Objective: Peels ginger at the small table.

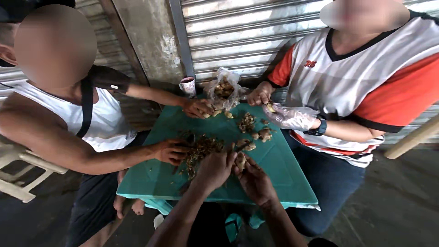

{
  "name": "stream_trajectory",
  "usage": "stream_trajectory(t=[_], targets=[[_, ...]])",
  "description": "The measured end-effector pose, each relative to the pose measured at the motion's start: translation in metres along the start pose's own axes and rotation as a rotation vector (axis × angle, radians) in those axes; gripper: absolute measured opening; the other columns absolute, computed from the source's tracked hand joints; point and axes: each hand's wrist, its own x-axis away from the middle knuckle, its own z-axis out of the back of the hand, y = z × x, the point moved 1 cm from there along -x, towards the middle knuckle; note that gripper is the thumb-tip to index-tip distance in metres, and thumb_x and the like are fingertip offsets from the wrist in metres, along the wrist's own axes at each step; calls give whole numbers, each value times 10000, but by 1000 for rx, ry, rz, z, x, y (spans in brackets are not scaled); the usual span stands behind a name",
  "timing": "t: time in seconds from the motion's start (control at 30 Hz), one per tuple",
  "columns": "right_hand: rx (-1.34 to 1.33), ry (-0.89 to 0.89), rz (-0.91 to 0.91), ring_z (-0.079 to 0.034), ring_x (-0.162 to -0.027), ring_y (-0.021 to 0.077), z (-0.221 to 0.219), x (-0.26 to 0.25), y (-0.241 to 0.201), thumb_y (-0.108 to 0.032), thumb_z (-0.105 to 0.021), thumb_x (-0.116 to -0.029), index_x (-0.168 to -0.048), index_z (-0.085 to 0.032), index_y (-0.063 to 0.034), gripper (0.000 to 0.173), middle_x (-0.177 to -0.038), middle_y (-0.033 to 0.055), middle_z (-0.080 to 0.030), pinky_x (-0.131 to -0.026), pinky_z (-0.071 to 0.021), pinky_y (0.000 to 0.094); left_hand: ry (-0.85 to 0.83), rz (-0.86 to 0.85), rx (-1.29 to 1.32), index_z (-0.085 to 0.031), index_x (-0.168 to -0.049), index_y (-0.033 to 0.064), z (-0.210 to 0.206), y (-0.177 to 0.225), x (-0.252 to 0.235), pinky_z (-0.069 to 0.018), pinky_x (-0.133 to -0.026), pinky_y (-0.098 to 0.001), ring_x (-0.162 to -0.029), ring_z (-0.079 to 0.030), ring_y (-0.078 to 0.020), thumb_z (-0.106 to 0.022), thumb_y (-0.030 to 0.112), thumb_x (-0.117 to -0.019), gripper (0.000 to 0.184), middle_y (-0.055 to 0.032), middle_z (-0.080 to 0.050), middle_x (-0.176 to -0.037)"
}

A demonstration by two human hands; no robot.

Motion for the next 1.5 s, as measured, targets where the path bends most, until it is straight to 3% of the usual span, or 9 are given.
stream_trajectory(t=[0.2, 0.37, 0.67, 0.87, 1.17, 1.23, 1.3, 1.43, 1.5], targets=[[8, -23, 40, -718, -901, 191, 1, 2, 1, -15, -429, -981, -1167, -682, -35, 314, -1074, 144, -721, -851, -605, 354, -61, -26, -97, -239, -1647, 270, -13, 1, 18, -543, -898, -551, -972, -693, -347, -362, 458, -1104, 588, -164, -718, -1002], [81, -84, 97, -718, -882, 159, 4, 0, 2, -94, -646, -919, -1163, -724, -51, 260, -1067, 131, -731, -836, -606, 322, -50, -65, -173, -265, -1641, 249, -11, 1, 20, -547, -872, -553, -975, -695, -353, -354, 469, -1102, 588, -158, -721, -997], [88, -96, 82, -718, -856, 154, 7, -1, 1, -72, -705, -887, -1108, -734, -43, 224, -995, 128, -735, -829, -609, 332, 74, -25, -214, -299, -1631, 243, -23, 13, 10, -554, -812, -536, -923, -703, -352, -349, 463, -1100, 576, -140, -725, -926], [103, -89, 77, -718, -809, 161, 7, -1, 1, -56, -678, -892, -1053, -730, -10, 175, -936, 135, -732, -793, -615, 330, 8, 32, -196, -386, -1566, 208, -17, 22, 5, -547, -861, -533, -990, -699, -342, -341, 461, -1104, 529, -138, -719, -1002], [128, -40, 13, -719, -829, 185, 3, 0, 0, -40, -533, -957, -1172, -684, 2, 266, -1010, 159, -725, -785, -617, 320, 75, 46, -30, -608, -1385, 176, -9, 4, -13, -532, -902, -589, -1045, -690, -357, -353, 469, -1103, 480, -167, -715, -1101], [163, -25, 26, -699, -838, 195, 3, -2, 0, -12, -492, -951, -1206, -648, -7, 299, -1021, 155, -706, -788, -602, 338, 1, 3, 146, -600, -1384, 123, -2, 1, -15, -524, -944, -542, -1045, -680, -324, -353, 440, -1109, 487, -183, -700, -1110], [187, -17, 39, -693, -820, 186, 2, -2, 0, -6, -485, -946, -1200, -641, -25, 299, -1002, 146, -701, -777, -598, 334, -72, -43, 247, -558, -1410, 109, 0, 1, -12, -517, -832, -439, -859, -620, -252, -346, 428, -1114, 484, -146, -641, -975], [237, -37, 68, -690, -821, 157, 2, -1, 3, -9, -506, -934, -1166, -654, -41, 277, -973, 109, -707, -791, -593, 324, -201, -79, 211, -411, -1540, 102, 2, 2, -9, -499, -1005, -509, -1117, -652, -322, -358, 417, -1114, 533, -212, -649, -1256], [275, -52, 80, -685, -830, 152, 1, -1, 3, -7, -507, -927, -1165, -646, -40, 277, -979, 100, -700, -798, -590, 323, -213, -71, 218, -458, -1486, 104, 1, -1, -12, -525, -894, -475, -963, -652, -295, -349, 407, -1118, 489, -194, -661, -1119]])
